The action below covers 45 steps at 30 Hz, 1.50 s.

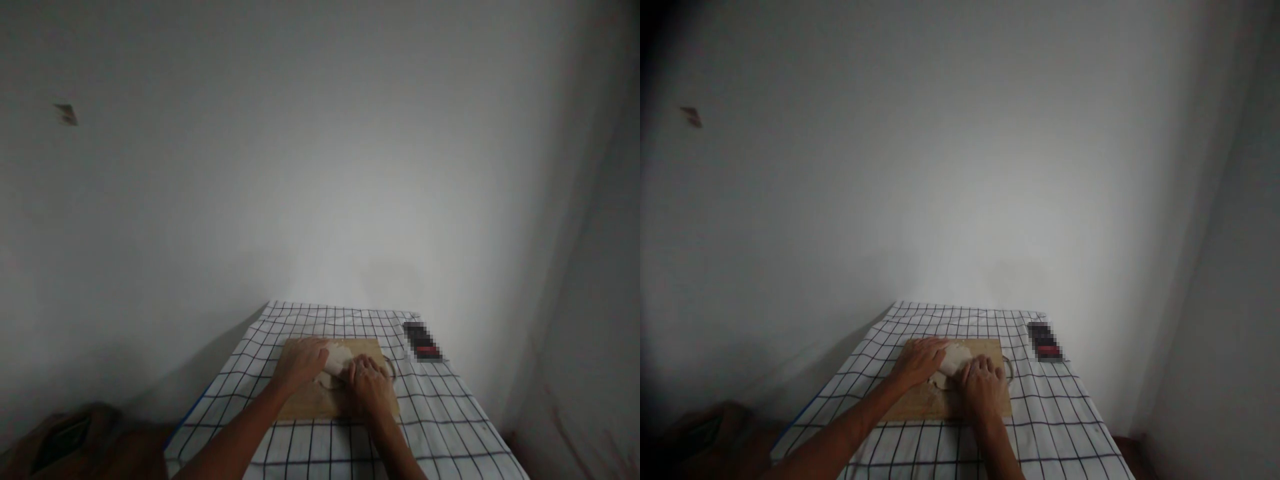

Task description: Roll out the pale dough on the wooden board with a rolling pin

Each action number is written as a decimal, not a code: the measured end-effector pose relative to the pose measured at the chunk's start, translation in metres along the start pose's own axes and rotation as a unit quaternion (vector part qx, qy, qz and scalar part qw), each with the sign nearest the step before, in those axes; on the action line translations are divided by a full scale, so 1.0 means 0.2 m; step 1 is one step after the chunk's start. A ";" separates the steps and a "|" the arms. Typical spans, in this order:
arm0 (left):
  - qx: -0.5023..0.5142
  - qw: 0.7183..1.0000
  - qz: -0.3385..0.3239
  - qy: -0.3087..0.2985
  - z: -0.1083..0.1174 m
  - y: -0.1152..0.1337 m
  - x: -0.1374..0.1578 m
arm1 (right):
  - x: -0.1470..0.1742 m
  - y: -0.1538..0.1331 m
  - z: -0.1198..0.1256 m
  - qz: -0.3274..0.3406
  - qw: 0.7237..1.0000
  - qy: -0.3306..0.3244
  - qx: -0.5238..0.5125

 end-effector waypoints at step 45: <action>0.010 1.000 -0.015 -0.008 -0.03 0.00 0.02 | -0.04 0.02 0.01 0.032 0.998 -0.044 0.034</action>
Point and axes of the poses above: each hand's wrist, its own x-axis away from the middle knuckle, its own z-axis out of the back of the hand, y = z × x, the point moved 5 cm from there along -x, towards the middle knuckle, and after that the axes turned 4 degrees about -y, right-handed, at the moved point
